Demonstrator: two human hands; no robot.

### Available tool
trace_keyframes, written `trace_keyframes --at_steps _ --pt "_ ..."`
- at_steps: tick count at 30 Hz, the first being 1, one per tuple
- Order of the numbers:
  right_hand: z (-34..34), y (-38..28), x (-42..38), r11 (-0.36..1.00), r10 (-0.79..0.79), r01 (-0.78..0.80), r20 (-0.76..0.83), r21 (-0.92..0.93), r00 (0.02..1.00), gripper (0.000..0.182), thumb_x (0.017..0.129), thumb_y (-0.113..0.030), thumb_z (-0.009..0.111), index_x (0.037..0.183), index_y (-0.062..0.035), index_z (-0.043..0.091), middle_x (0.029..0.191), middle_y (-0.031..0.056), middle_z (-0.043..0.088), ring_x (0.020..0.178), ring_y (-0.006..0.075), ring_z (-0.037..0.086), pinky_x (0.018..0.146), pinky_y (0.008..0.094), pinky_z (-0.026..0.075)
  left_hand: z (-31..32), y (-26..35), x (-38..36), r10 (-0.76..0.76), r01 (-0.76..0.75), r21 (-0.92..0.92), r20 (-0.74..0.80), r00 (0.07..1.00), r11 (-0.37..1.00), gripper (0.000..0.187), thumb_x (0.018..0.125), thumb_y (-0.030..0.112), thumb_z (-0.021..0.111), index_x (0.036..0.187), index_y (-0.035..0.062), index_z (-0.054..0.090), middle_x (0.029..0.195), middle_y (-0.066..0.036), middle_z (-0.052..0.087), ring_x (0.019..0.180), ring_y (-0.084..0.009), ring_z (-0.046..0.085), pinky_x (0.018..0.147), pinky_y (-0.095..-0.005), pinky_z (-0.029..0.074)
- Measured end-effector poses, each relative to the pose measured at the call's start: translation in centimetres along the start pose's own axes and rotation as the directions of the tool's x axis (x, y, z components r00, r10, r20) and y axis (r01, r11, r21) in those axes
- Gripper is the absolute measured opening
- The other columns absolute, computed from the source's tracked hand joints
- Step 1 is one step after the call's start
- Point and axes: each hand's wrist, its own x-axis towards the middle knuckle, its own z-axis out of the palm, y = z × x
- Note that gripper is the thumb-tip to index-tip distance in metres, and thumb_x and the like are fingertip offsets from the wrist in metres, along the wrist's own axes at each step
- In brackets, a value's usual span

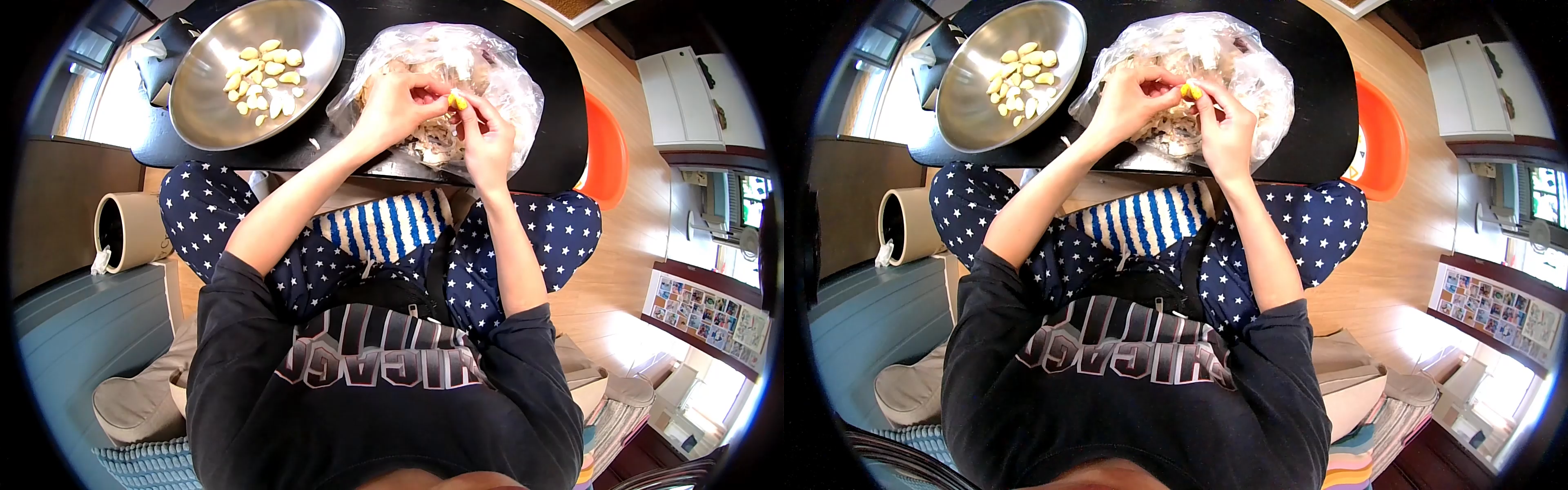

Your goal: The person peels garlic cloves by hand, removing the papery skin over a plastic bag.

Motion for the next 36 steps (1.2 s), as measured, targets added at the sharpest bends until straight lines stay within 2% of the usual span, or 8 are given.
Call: trace_keyframes --at_steps 8,10,14,25,29,31,34,36 --pt "0.0 0.2 0.0 0.904 -0.269 0.264 0.031 -0.336 0.963 0.016 0.088 -0.006 0.055 0.100 0.0014 0.063 0.083 0.0063 0.066 0.069 0.0105 0.060 0.058 0.0211 0.046 0.1 -1.0 0.2 -0.035 0.035 0.049 0.006 0.999 0.998 0.018 0.078 0.011 0.064 0.091 -0.0013 0.065 0.072 -0.004 0.064 0.065 -0.0051 0.054 0.063 -0.0198 0.046" --pt "-0.3 -0.4 0.6 0.982 0.103 -0.113 0.076 0.148 0.992 0.016 0.088 -0.005 0.054 0.099 0.0018 0.063 0.082 0.0072 0.065 0.064 0.0093 0.058 0.055 0.0194 0.044 0.2 -1.3 0.4 -0.053 0.050 -0.153 -0.013 0.999 0.987 0.016 0.075 0.012 0.067 0.087 0.0009 0.066 0.071 -0.006 0.065 0.069 -0.0073 0.060 0.065 -0.0226 0.048" --pt "-1.3 0.0 1.1 0.798 0.224 -0.308 0.219 0.517 0.950 0.019 0.091 -0.011 0.051 0.105 0.0002 0.058 0.085 0.0093 0.064 0.062 0.0081 0.054 0.055 0.0185 0.042 0.3 -1.3 0.7 -0.022 0.018 -0.215 -0.014 1.000 0.976 0.017 0.075 0.012 0.066 0.088 0.0008 0.066 0.073 -0.006 0.065 0.070 -0.0071 0.060 0.065 -0.0221 0.048" --pt "-2.4 1.3 1.7 0.444 0.192 -0.441 0.398 0.780 0.897 0.022 0.092 -0.009 0.046 0.109 0.0010 0.055 0.085 0.0100 0.060 0.071 0.0125 0.053 0.056 0.0218 0.040 -0.1 -0.4 0.3 0.018 -0.017 0.081 -0.009 1.000 0.997 0.018 0.078 0.011 0.064 0.093 0.0011 0.065 0.075 -0.006 0.064 0.063 -0.0078 0.055 0.059 -0.0215 0.044" --pt "-2.1 0.4 1.5 0.515 0.234 -0.408 0.335 0.754 0.913 0.022 0.091 -0.010 0.049 0.110 0.0012 0.054 0.086 0.0097 0.060 0.073 0.0119 0.054 0.058 0.0212 0.041 0.8 -2.0 0.3 0.143 -0.133 0.109 -0.095 0.985 0.985 0.015 0.079 0.011 0.060 0.088 -0.0009 0.064 0.079 -0.015 0.063 0.072 -0.0251 0.062 0.067 -0.0317 0.049" --pt "-1.4 -1.6 1.2 0.804 0.257 -0.284 0.125 0.522 0.958 0.023 0.089 -0.011 0.054 0.109 0.0009 0.054 0.087 0.0085 0.060 0.075 0.0104 0.055 0.061 0.0200 0.043 0.7 -1.9 0.2 0.243 -0.223 0.192 -0.086 0.966 0.956 0.014 0.078 0.007 0.058 0.088 -0.0015 0.063 0.083 -0.017 0.062 0.077 -0.0292 0.062 0.070 -0.0358 0.048" --pt "-0.3 -3.6 2.5 0.961 0.035 -0.094 0.220 0.261 0.975 0.024 0.085 -0.005 0.059 0.108 0.0009 0.055 0.089 0.0047 0.060 0.075 0.0065 0.054 0.063 0.0180 0.043 0.8 -1.7 0.2 0.296 -0.283 0.224 -0.025 0.955 0.933 0.015 0.076 0.005 0.059 0.087 -0.0039 0.060 0.085 -0.019 0.062 0.082 -0.0294 0.060 0.073 -0.0336 0.048" --pt "2.1 -5.6 3.4 0.989 -0.004 -0.039 0.281 0.146 0.960 0.024 0.081 0.000 0.059 0.104 0.0006 0.057 0.089 0.0047 0.061 0.078 0.0075 0.055 0.066 0.0199 0.045 0.6 -0.7 -0.7 0.104 -0.101 0.223 -0.001 0.995 0.970 0.018 0.073 0.005 0.058 0.089 -0.0041 0.059 0.082 -0.020 0.060 0.085 -0.0335 0.059 0.074 -0.0357 0.048"
